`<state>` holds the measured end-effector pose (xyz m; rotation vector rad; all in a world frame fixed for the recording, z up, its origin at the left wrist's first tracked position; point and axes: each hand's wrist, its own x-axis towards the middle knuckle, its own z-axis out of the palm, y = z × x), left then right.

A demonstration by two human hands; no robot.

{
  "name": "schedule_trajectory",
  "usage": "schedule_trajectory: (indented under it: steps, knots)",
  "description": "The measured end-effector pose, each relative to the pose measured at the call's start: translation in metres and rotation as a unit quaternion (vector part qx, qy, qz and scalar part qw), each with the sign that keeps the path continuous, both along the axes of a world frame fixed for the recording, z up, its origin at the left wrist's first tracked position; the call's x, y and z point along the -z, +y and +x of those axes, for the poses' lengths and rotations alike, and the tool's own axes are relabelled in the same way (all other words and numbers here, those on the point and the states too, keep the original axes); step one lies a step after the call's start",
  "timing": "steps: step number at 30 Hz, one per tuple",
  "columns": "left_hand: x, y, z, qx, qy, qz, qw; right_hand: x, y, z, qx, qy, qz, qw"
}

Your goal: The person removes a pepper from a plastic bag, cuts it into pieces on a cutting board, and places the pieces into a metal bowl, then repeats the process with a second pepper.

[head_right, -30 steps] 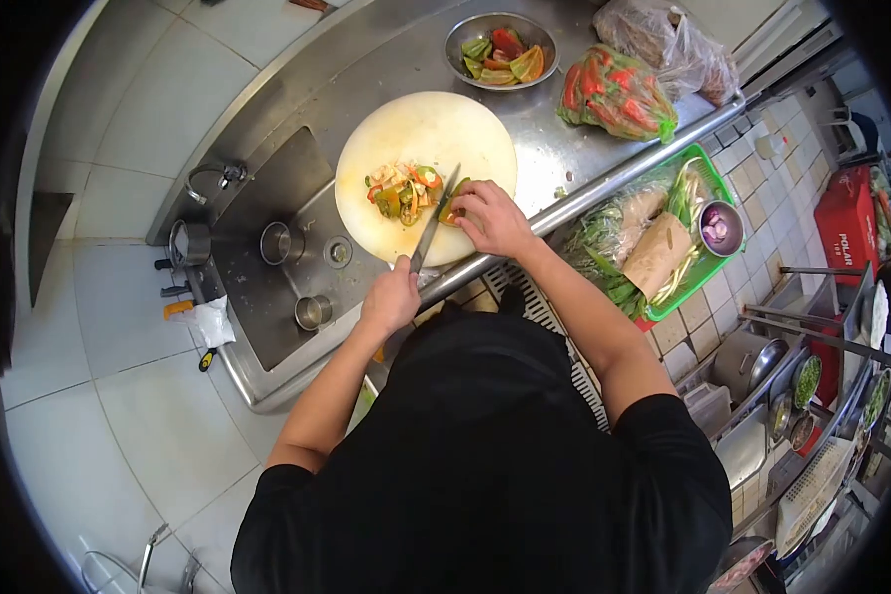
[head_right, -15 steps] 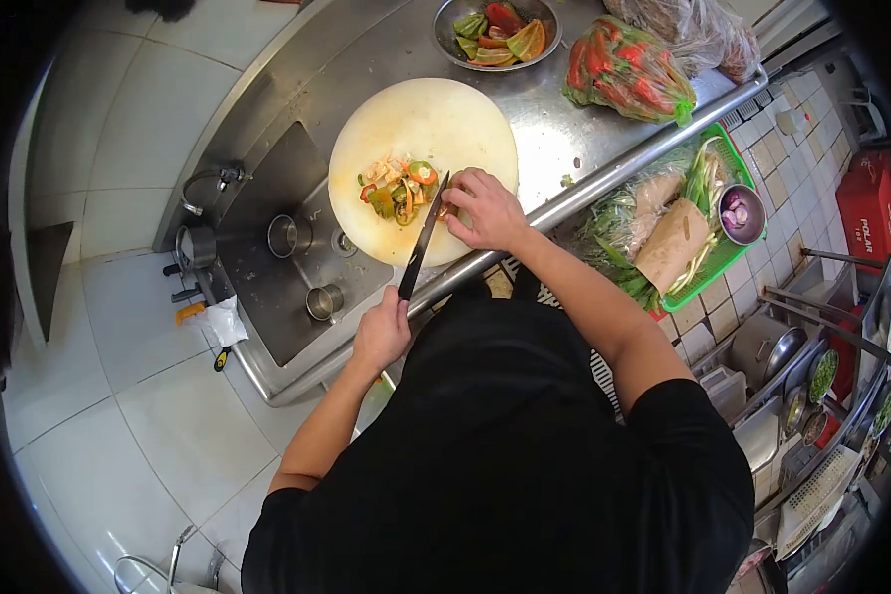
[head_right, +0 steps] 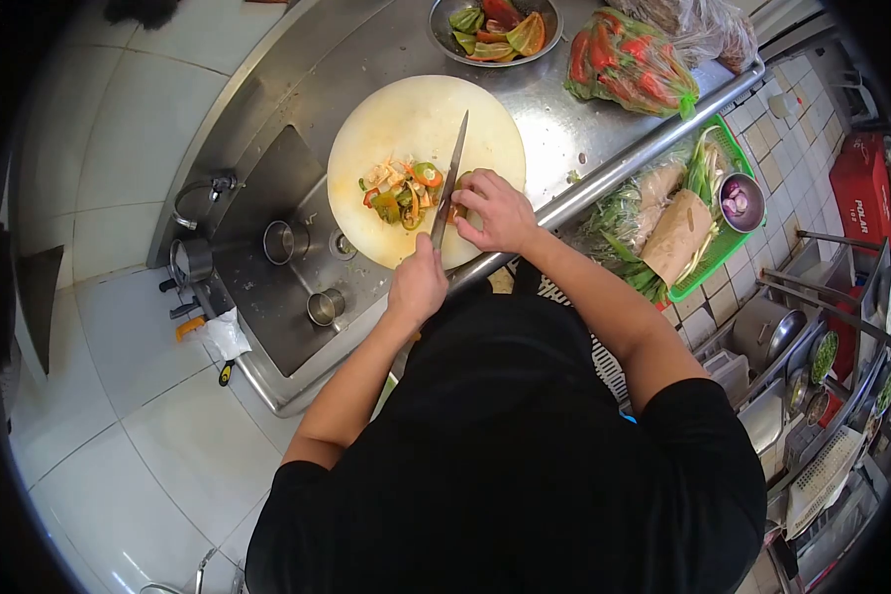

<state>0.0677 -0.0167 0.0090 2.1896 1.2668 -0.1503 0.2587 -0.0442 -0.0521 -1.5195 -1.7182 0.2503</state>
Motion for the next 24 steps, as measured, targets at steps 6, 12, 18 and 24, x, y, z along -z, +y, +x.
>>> schedule_trajectory:
  steps: [6, 12, 18, 24]
  knots:
    - [-0.003, 0.006, -0.006, 0.009, 0.014, -0.025, 1.0, 0.001, 0.002, -0.001, 0.018, -0.015, 0.028, 0.999]
    - [-0.025, -0.018, -0.062, 0.037, 0.071, -0.074, 0.994, -0.002, 0.001, 0.0, 0.017, -0.015, 0.018, 1.0]
    - [-0.012, -0.002, -0.03, 0.037, 0.068, -0.063, 0.995, -0.001, -0.001, 0.0, 0.015, -0.007, 0.016, 1.0]
    - [0.0, 0.012, -0.005, 0.039, 0.042, -0.035, 0.998, -0.001, 0.0, 0.0, 0.017, -0.014, 0.021, 1.0]
